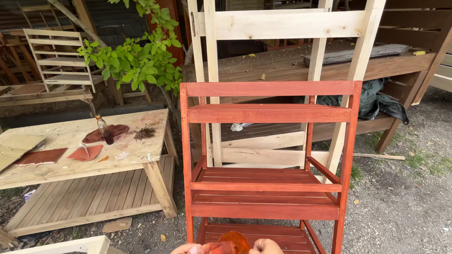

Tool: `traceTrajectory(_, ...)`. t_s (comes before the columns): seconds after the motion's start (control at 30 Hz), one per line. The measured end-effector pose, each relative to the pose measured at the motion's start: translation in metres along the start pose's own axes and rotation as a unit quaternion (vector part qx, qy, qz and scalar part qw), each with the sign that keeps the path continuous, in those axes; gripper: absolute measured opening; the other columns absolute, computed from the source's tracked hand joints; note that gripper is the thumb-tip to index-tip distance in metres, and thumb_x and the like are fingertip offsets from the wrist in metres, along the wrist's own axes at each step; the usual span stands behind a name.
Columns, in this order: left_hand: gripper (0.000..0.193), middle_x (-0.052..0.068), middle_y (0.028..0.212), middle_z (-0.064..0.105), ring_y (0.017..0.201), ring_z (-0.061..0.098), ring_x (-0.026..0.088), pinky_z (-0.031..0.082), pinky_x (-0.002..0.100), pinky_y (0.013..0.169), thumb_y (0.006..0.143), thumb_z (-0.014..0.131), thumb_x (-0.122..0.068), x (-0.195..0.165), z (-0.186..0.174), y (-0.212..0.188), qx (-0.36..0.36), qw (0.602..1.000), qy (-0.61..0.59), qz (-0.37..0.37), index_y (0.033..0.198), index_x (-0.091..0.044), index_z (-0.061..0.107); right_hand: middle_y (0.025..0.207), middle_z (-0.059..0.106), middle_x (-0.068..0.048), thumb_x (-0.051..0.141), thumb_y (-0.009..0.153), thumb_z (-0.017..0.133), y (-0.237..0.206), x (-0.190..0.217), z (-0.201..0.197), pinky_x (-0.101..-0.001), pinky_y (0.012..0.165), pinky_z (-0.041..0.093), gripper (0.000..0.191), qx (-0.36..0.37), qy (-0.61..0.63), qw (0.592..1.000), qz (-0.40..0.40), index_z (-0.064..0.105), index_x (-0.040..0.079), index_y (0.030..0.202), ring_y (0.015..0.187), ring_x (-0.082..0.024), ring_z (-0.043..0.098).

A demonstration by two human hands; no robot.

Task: The person applies reddish-brown wood stain to a slatted wooden bench using a cloth pad. They wipe the stain across the bench rails, legs, and shelf surfaces, periodically returning to a workbench to pour more stain from a bottle onto the pad and resume wiping different parts of the furniture.

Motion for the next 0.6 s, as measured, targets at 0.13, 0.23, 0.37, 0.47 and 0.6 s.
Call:
traceTrajectory(0.13, 0.022, 0.015, 0.078, 0.080, 0.073, 0.080, 0.026, 0.063, 0.040, 0.070, 0.092, 0.072, -0.029, -0.050, -0.012, -0.019, -0.017, 0.992, 0.104, 0.065, 0.099, -0.010, 0.077, 0.066, 0.063, -0.004, 0.014, 0.093, 0.069, -0.018, 0.061, 0.020, -0.0304, 0.067, 0.056, 0.020, -0.006, 0.074, 0.997, -0.012, 0.062, 0.004, 0.077, 0.066, -0.010, 0.065)
traceTrajectory(0.23, 0.022, 0.015, 0.076, 0.079, 0.070, 0.080, 0.026, 0.063, 0.040, 0.068, 0.092, 0.072, -0.030, -0.078, -0.012, -0.042, -0.026, 0.956, 0.267, 0.117, 0.098, -0.010, 0.077, 0.066, 0.057, -0.001, 0.012, 0.095, 0.067, -0.028, 0.098, 0.048, -0.0319, 0.063, 0.059, 0.027, 0.015, 0.148, 0.989, 0.021, 0.052, 0.007, 0.073, 0.063, -0.012, 0.066)
traceTrajectory(0.37, 0.020, 0.012, 0.080, 0.080, 0.080, 0.081, 0.023, 0.062, 0.037, 0.076, 0.089, 0.071, -0.033, -0.104, 0.005, -0.056, -0.043, 0.850, 0.483, 0.206, 0.097, -0.015, 0.077, 0.067, 0.062, -0.003, 0.008, 0.096, 0.064, -0.020, 0.133, 0.076, -0.0318, 0.060, 0.062, 0.025, 0.034, 0.168, 0.985, 0.016, 0.053, 0.005, 0.073, 0.063, -0.014, 0.071)
traceTrajectory(0.47, 0.020, 0.013, 0.089, 0.078, 0.092, 0.076, 0.029, 0.059, 0.042, 0.084, 0.086, 0.072, -0.032, -0.114, 0.019, -0.044, -0.031, 0.782, 0.567, 0.255, 0.099, -0.018, 0.077, 0.067, 0.062, -0.003, 0.007, 0.094, 0.069, -0.001, 0.151, 0.082, -0.0298, 0.061, 0.062, 0.025, 0.045, 0.129, 0.990, -0.044, 0.056, 0.005, 0.073, 0.064, -0.012, 0.069)
traceTrajectory(0.6, 0.020, 0.013, 0.096, 0.075, 0.100, 0.074, 0.029, 0.058, 0.041, 0.090, 0.089, 0.069, -0.035, -0.108, 0.018, -0.002, 0.003, 0.737, 0.651, 0.181, 0.101, -0.019, 0.073, 0.068, 0.060, -0.002, 0.009, 0.093, 0.067, 0.035, 0.151, 0.090, -0.0323, 0.065, 0.061, 0.023, 0.050, 0.162, 0.985, 0.018, 0.056, 0.005, 0.072, 0.065, -0.013, 0.066)
Point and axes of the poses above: each hand's wrist, its own y-axis towards the middle knuckle, its own z-axis out of the palm, x = y × z, the point moved 7 cm from there along y, towards the middle knuckle
